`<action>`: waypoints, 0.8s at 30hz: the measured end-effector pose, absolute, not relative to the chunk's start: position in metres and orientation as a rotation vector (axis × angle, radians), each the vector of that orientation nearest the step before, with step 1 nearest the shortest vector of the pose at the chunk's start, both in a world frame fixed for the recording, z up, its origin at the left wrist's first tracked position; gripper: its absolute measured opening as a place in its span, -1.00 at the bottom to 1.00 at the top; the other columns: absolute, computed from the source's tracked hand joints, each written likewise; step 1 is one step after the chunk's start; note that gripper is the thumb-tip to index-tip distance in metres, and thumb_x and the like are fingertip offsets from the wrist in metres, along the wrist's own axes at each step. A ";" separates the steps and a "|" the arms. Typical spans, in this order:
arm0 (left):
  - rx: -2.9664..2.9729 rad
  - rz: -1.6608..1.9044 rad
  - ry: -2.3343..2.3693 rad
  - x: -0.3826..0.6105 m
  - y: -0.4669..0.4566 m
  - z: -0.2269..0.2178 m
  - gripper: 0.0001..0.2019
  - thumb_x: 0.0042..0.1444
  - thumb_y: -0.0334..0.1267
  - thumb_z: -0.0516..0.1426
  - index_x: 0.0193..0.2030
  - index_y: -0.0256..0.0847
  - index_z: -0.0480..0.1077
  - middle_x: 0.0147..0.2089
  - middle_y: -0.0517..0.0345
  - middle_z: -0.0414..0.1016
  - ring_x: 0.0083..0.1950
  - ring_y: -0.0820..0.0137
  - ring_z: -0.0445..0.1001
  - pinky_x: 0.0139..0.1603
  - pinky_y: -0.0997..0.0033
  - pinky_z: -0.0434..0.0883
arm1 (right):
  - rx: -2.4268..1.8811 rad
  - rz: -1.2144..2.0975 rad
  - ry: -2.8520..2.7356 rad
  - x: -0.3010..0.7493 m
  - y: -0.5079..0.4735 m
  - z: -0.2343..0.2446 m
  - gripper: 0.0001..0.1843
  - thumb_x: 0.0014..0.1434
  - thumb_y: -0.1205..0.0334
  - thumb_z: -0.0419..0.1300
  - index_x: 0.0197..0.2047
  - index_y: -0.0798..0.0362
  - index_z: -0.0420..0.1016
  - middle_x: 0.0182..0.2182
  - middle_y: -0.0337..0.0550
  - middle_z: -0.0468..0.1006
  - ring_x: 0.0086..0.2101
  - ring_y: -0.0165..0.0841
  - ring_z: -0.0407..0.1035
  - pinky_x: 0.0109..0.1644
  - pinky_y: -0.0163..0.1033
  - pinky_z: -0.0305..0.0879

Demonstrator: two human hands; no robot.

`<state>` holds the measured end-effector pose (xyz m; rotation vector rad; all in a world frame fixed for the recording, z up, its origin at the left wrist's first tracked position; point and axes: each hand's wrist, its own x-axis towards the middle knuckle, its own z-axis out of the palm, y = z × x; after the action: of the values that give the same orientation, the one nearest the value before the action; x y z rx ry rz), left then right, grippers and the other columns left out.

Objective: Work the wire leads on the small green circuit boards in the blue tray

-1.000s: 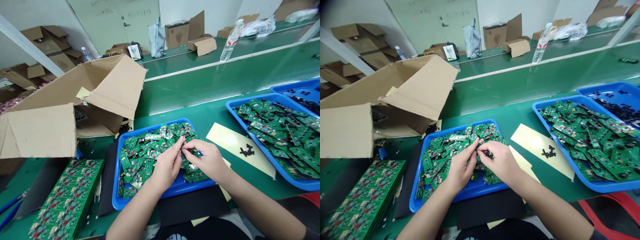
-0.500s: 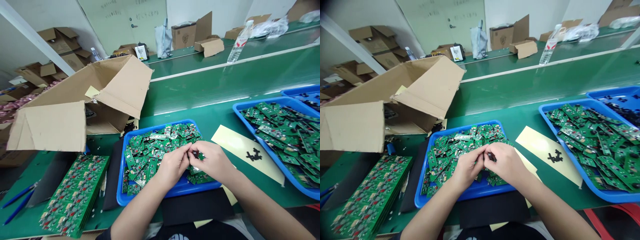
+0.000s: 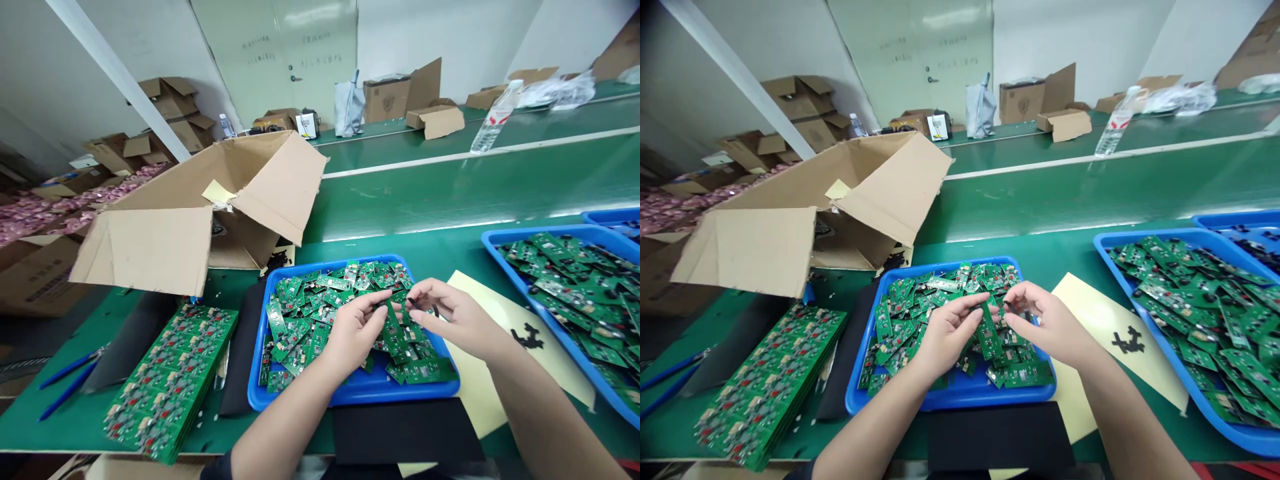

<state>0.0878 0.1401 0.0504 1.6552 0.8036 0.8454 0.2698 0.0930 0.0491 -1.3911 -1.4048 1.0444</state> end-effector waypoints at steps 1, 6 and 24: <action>1.650 0.867 0.823 0.087 0.140 0.050 -0.71 0.15 -0.37 0.05 -0.01 -0.28 0.44 -0.23 0.02 0.63 -0.34 0.34 0.58 -0.38 0.41 0.52 | -1.358 1.107 -1.393 0.268 0.092 0.050 -0.72 0.07 -0.01 0.23 -0.29 0.01 0.33 -0.38 -0.14 0.47 -0.31 -0.27 0.44 -0.22 -0.20 0.42; 1.657 0.992 0.858 0.085 0.139 0.045 -0.75 0.15 -0.32 0.07 -0.07 -0.27 0.47 -0.29 0.05 0.63 -0.48 0.40 0.53 -0.50 0.45 0.49 | -1.306 1.167 -1.259 0.254 0.086 0.051 -0.58 -0.01 -0.11 0.29 -0.30 -0.03 0.24 -0.10 -0.06 0.39 -0.21 -0.26 0.45 -0.14 -0.13 0.44; 1.900 0.988 0.745 0.073 0.154 0.057 -0.68 0.18 -0.28 0.06 0.07 -0.21 0.36 0.00 -0.09 0.49 -0.06 0.31 0.53 -0.16 0.35 0.54 | -1.480 0.839 -1.176 0.278 0.079 0.035 -0.64 0.05 0.03 0.24 -0.24 -0.02 0.15 -0.36 -0.17 0.47 -0.35 -0.35 0.41 -0.20 -0.23 0.38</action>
<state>0.0731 0.1542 0.0574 1.8995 0.7448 0.9876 0.2783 0.0787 0.0349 -1.4798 -1.1760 0.8394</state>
